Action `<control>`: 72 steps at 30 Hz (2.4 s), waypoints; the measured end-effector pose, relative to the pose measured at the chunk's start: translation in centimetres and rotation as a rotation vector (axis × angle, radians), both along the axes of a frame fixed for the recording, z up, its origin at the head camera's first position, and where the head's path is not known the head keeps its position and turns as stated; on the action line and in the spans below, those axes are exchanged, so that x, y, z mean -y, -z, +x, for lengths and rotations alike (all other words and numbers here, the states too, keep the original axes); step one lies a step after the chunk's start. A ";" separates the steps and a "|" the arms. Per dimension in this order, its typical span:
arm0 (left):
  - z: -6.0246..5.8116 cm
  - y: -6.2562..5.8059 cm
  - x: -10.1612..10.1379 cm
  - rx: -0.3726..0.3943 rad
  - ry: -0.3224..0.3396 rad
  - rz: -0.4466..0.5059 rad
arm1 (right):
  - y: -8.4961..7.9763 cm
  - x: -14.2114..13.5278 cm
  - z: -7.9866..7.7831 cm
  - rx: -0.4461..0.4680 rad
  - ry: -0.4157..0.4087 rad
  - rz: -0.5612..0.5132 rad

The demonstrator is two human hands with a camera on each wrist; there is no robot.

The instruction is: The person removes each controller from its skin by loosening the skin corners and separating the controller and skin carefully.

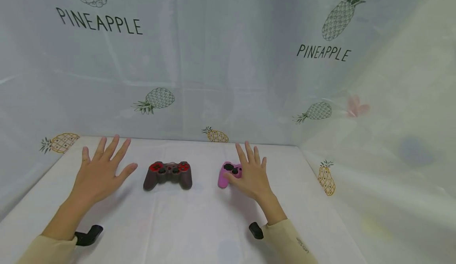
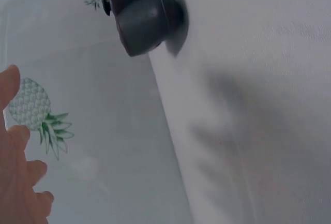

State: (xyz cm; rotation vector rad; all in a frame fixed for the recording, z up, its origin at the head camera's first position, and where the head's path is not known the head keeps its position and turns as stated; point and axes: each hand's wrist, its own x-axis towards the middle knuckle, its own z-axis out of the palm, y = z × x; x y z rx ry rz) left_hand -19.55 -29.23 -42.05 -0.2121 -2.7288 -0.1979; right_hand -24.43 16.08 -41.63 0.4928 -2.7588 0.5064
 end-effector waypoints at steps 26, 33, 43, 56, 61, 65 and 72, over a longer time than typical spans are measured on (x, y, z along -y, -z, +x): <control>-2.0 1.0 -3.6 0.276 0.080 0.290 | 1.0 7.6 -1.3 0.280 -0.201 -0.246; -2.9 1.0 -3.9 0.330 0.096 0.390 | 1.3 9.2 -2.0 0.421 -0.246 -0.401; -3.8 1.4 -3.8 0.444 0.083 0.452 | 1.9 10.5 -2.8 0.527 -0.221 -0.469; -4.6 1.3 -3.8 0.542 0.098 0.474 | 2.5 12.5 -3.5 0.630 -0.128 -0.499; -4.8 1.5 -3.7 0.596 0.081 0.481 | 3.3 13.3 -4.1 0.678 -0.102 -0.505; -5.0 1.9 -3.7 0.624 0.069 0.488 | 3.0 13.8 -3.9 0.667 -0.106 -0.489; -5.4 2.2 -3.9 0.636 0.066 0.509 | 2.8 14.5 -3.7 0.644 -0.073 -0.463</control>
